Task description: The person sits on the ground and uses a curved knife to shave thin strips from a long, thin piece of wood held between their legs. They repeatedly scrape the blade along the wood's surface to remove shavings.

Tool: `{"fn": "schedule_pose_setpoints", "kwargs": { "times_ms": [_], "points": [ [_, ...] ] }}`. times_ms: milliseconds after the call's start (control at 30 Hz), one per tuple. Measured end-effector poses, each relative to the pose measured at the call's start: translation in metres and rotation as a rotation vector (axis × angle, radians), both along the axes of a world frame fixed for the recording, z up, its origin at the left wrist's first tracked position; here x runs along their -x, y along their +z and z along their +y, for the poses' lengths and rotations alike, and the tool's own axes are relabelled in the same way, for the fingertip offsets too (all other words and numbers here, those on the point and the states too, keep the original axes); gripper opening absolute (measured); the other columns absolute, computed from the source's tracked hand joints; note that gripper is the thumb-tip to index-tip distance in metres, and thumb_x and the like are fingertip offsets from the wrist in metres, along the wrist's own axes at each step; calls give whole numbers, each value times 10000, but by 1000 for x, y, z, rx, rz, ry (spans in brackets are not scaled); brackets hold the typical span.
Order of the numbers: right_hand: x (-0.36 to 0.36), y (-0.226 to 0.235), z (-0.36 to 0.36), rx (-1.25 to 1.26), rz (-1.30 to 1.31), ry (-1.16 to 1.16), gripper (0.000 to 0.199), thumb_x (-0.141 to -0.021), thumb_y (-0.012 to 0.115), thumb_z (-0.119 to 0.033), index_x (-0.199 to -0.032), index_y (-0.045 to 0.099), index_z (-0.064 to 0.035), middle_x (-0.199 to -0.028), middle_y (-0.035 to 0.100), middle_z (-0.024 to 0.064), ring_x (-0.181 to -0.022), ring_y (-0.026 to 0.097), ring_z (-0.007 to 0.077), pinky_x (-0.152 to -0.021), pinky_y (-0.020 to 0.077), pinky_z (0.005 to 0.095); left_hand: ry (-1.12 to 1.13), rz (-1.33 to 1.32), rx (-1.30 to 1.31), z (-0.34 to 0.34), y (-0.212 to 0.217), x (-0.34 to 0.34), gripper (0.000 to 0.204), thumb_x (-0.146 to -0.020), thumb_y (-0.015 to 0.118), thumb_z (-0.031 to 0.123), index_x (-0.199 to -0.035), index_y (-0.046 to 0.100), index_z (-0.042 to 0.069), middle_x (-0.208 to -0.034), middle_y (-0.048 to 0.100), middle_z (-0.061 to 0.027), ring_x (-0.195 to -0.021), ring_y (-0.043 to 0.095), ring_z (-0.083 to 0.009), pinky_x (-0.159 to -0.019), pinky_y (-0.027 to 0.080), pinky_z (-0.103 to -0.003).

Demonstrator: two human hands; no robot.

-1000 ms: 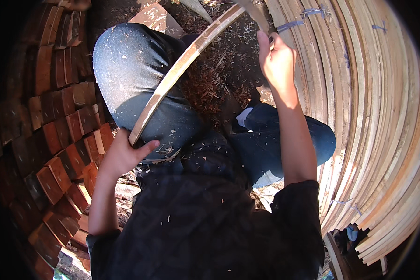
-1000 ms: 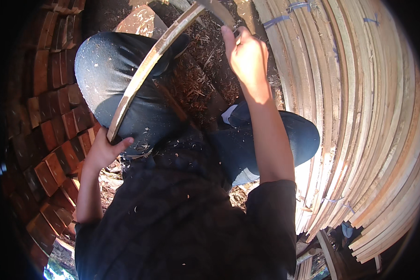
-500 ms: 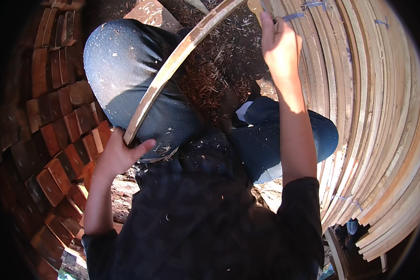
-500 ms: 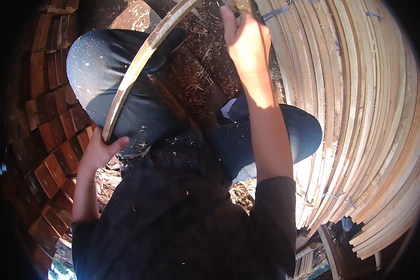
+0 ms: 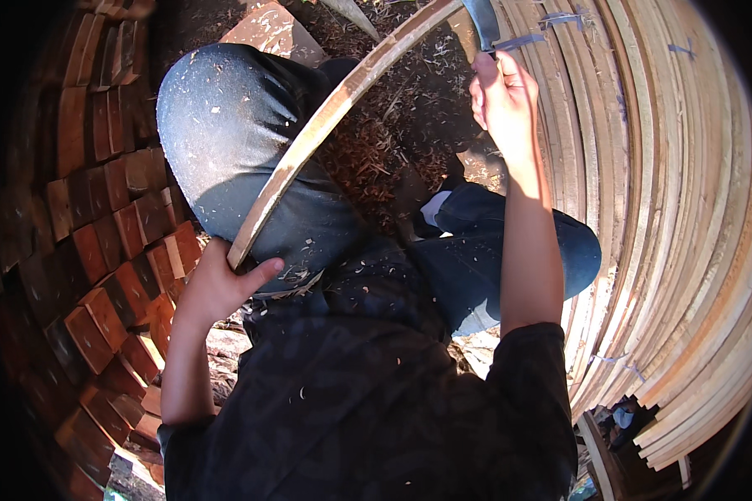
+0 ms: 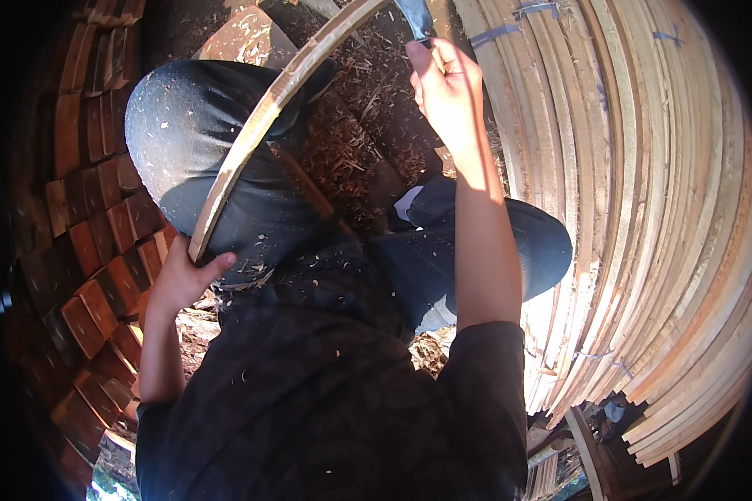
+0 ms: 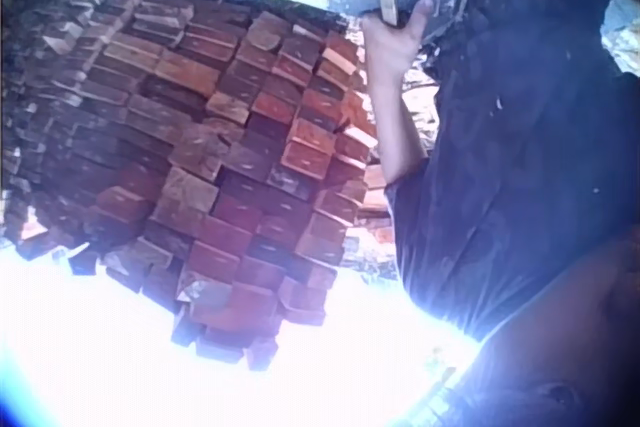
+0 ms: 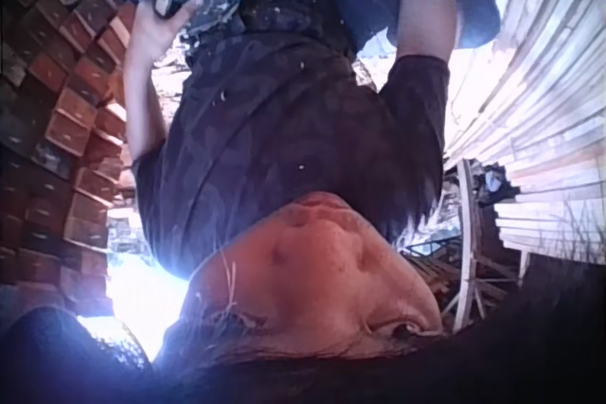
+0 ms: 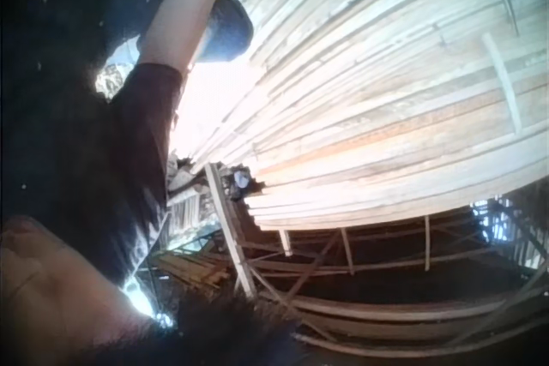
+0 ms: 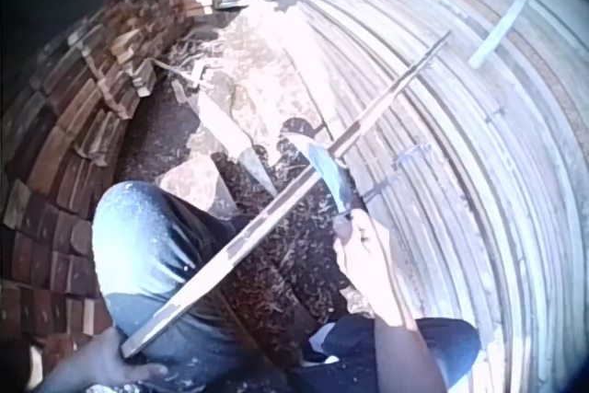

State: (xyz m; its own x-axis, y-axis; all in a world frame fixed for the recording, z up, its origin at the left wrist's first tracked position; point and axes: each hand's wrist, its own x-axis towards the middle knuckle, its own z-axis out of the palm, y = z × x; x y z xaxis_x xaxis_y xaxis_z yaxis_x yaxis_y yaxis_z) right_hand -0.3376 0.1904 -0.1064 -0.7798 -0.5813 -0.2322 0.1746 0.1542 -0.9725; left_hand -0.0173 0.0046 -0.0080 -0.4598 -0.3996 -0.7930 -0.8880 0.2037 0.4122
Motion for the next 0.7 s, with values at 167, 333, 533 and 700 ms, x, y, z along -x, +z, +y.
{"fn": "schedule_pose_setpoints", "kwargs": {
  "times_ms": [167, 333, 533, 700],
  "points": [
    [7, 7, 1, -28, 136, 103, 262, -915, 573, -258, -789, 531, -32, -493, 468, -1, -379, 423, 62, -345, 332, 215, 20, 10, -19, 1, 6, 8, 794, -695, 773, 462, -1182, 478, -91, -1095, 592, -202, -1023, 577, -257, -891, 437, -342],
    [-3, 14, -5, 59, -330, 292, 415, -949, 454, -403, -751, 511, -43, -460, 429, -3, -362, 416, 74, -354, 346, 221, 27, -25, -35, 1, 8, 10, 791, -699, 773, 449, -1190, 471, -93, -1101, 589, -203, -1037, 570, -254, -897, 434, -344],
    [11, 2, -2, 33, -208, 277, 450, -937, 463, -458, -716, 518, -70, -475, 435, -11, -355, 387, 59, -334, 319, 205, 13, 28, -29, 0, 6, 6, 799, -700, 772, 453, -1195, 466, -95, -1111, 584, -208, -1040, 566, -260, -903, 430, -345],
    [27, -6, 7, 57, -260, 114, 427, -892, 560, -472, -736, 542, -75, -503, 443, -31, -363, 375, 35, -319, 291, 188, 27, -27, -55, 0, 10, 12, 814, -694, 776, 458, -1196, 462, -101, -1113, 582, -208, -1049, 560, -260, -906, 427, -345]
  ]
}}
